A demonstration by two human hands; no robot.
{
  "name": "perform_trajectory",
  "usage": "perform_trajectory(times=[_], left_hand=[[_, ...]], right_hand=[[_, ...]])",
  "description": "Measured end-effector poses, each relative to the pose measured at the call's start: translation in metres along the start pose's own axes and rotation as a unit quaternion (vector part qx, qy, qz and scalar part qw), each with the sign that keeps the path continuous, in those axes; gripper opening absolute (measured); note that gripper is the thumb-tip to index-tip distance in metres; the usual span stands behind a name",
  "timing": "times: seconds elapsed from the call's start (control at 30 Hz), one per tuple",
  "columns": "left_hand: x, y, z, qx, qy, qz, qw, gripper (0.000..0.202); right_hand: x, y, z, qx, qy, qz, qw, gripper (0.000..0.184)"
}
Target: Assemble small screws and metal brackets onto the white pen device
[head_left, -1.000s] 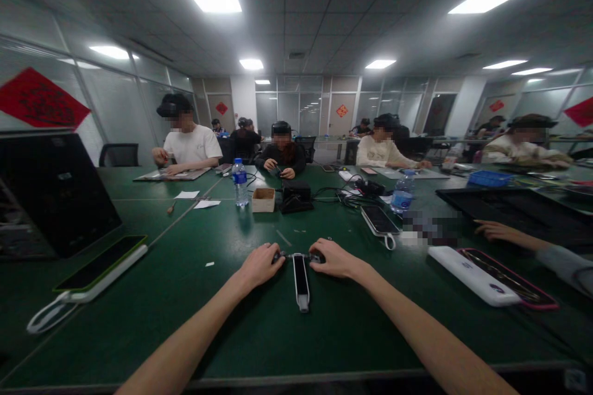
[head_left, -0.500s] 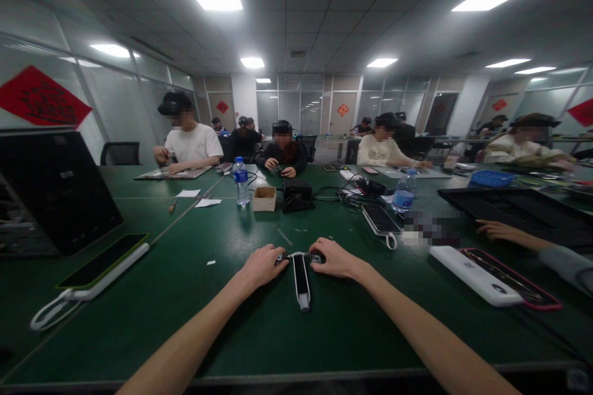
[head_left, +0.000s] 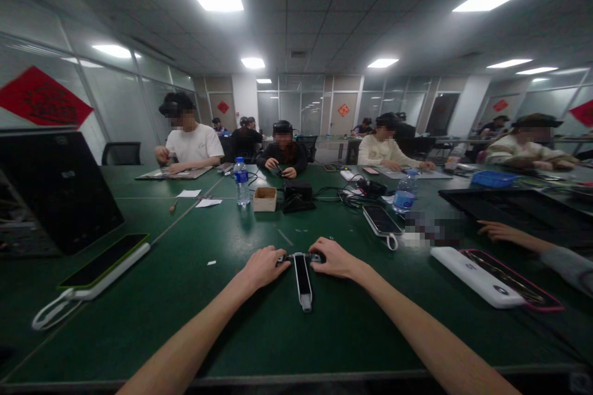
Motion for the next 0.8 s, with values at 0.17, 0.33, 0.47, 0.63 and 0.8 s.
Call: perform_trajectory(times=[0.17, 0.33, 0.47, 0.63, 0.8], left_hand=[[-0.001, 0.000, 0.001, 0.000, -0.009, 0.010, 1.000, 0.035], [-0.002, 0.001, 0.001, -0.003, -0.011, 0.015, 1.000, 0.036], [-0.001, 0.002, 0.004, -0.013, -0.015, 0.015, 1.000, 0.037], [0.000, 0.003, 0.008, -0.021, -0.021, 0.021, 0.999, 0.036], [-0.005, 0.002, 0.003, -0.029, -0.039, 0.046, 0.998, 0.034]], right_hand=[[0.005, -0.001, -0.003, -0.002, 0.007, -0.003, 1.000, 0.035], [0.010, -0.003, -0.005, 0.008, 0.011, 0.003, 1.000, 0.035], [0.015, -0.004, -0.008, 0.009, 0.003, 0.003, 1.000, 0.036], [0.018, -0.004, -0.009, 0.006, 0.003, -0.006, 1.000, 0.038], [0.014, -0.004, -0.006, 0.004, -0.001, -0.010, 1.000, 0.037]])
Point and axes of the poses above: each hand's wrist, its own y-axis towards the middle knuckle, its own z-axis out of the palm, x = y × z, the point moved 4 cm from there along y, towards the middle knuckle, and after that the axes turned 4 degrees about -y, right-handed, at the moved point
